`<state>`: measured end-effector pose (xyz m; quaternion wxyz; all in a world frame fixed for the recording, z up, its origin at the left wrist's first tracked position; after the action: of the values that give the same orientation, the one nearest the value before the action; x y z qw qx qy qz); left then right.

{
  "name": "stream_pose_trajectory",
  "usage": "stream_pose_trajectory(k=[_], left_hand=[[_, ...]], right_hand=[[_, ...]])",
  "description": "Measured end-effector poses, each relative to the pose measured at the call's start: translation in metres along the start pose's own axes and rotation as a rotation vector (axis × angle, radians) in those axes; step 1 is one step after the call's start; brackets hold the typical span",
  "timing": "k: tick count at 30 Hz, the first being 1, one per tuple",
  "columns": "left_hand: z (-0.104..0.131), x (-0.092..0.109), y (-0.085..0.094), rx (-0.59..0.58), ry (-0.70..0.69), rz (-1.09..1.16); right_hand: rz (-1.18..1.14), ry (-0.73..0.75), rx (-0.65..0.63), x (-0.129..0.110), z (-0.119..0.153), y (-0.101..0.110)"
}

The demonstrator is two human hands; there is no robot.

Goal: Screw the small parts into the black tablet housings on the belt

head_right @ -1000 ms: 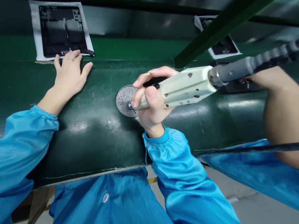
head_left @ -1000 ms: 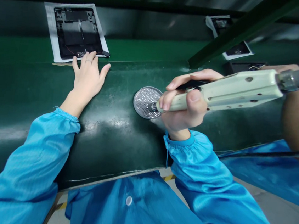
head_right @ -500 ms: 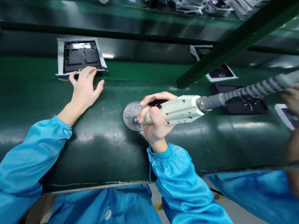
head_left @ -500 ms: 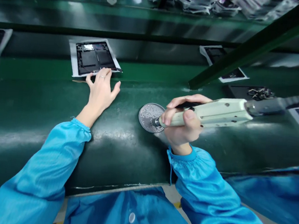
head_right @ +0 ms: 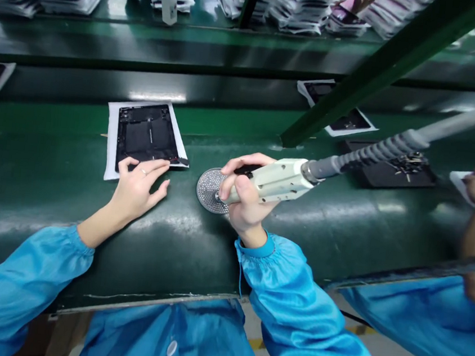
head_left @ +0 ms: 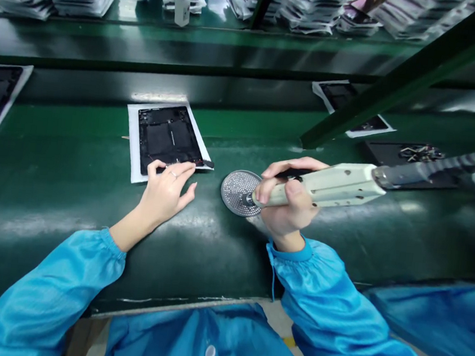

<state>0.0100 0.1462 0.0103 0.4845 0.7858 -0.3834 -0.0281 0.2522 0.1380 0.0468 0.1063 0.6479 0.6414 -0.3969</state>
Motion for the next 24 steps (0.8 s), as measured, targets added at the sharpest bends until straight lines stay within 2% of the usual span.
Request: stream_pose_trajectory(k=[6, 9, 15, 19, 24], left_hand=[[0.033, 0.032, 0.015, -0.031, -0.189, 0.002], [0.045, 0.048, 0.019, -0.077, -0.202, 0.043], [0.057, 0.076, 0.023, -0.160, -0.202, 0.141], [0.043, 0.075, 0.013, -0.201, -0.157, 0.198], [0.028, 0.071, -0.015, -0.360, -0.168, 0.234]], right_hand=[[0.038, -0.018, 0.013, 0.003, 0.002, 0.001], [0.020, 0.010, 0.023, 0.000, 0.002, -0.001], [0.084, -0.056, 0.015, 0.001, 0.000, -0.001], [0.156, -0.103, 0.021, 0.007, -0.002, 0.000], [0.218, -0.161, 0.025, 0.012, -0.002, 0.002]])
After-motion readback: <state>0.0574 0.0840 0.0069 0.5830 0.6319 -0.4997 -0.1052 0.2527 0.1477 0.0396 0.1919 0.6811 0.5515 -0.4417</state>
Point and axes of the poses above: each hand's wrist, its own z-axis away from the middle knuckle, its own y-axis out of the back of the hand, x = y × z, the point moved 8 cm from there along -z, towards the middle knuckle, and after that the axes turned 1 degree about x, right-handed, at the moved point
